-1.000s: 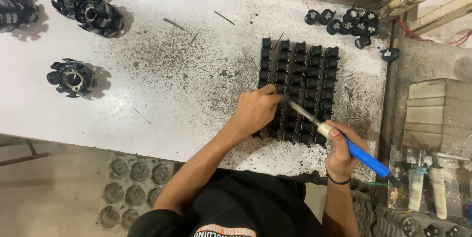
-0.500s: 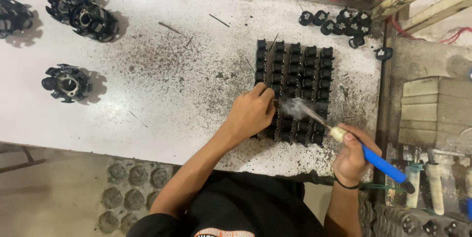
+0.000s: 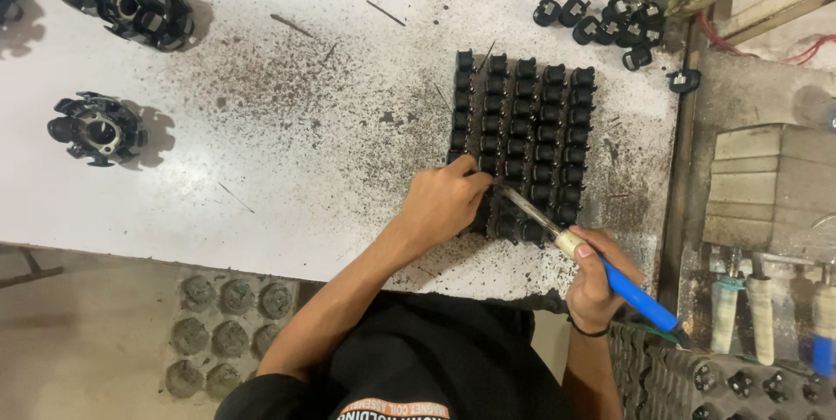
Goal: The person solders wire terminals on a grid of black rotor components arranged on the workbench, holding each part steady with one hand while applying a soldering iron with the other, with smoke rising as they work through the rows. They then attach red test leads from a digital tester to the assembled parts to check them.
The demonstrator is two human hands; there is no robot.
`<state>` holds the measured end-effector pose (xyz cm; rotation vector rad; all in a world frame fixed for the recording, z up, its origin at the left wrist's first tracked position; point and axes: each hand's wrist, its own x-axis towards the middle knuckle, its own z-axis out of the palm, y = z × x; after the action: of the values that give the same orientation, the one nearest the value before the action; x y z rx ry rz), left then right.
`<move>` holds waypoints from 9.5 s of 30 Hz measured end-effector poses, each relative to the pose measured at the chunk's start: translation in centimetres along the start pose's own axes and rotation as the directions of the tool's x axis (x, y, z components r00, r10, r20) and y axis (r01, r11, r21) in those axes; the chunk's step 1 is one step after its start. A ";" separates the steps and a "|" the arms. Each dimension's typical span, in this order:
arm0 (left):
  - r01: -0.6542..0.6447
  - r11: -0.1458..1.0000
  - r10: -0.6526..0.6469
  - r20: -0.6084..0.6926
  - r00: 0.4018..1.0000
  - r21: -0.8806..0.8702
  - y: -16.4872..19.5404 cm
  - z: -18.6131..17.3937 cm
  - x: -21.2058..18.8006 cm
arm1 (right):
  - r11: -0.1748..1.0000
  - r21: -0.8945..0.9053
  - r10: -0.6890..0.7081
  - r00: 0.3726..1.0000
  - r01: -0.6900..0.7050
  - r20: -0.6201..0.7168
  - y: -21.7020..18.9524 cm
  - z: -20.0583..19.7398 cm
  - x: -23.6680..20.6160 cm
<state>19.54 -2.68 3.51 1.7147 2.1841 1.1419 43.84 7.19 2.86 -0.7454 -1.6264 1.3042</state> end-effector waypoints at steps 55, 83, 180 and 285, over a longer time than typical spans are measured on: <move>-0.031 0.998 0.034 0.054 0.998 -0.049 1.4 -1.2 -2.2 | 0.986 -0.074 -0.145 0.989 0.147 0.032 -1.8 -0.6 -3.1; -0.011 0.993 0.027 0.137 0.990 -0.117 1.4 0.1 -2.5 | 0.995 -0.018 0.100 0.994 -0.101 -0.036 -2.5 -0.6 -3.7; -0.054 0.998 0.057 0.124 0.991 -0.020 3.6 -1.5 -4.6 | 0.973 -0.215 -0.062 0.995 0.079 0.083 -5.2 -0.3 -6.0; -0.109 0.989 0.126 0.178 0.976 -0.101 5.4 1.2 -3.1 | 0.982 -0.168 0.070 0.995 -0.081 -0.069 -3.3 -3.4 -7.6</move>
<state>25.39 -4.48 5.06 1.8507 1.9167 1.0439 50.37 1.21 4.17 -0.9516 -1.6882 1.1917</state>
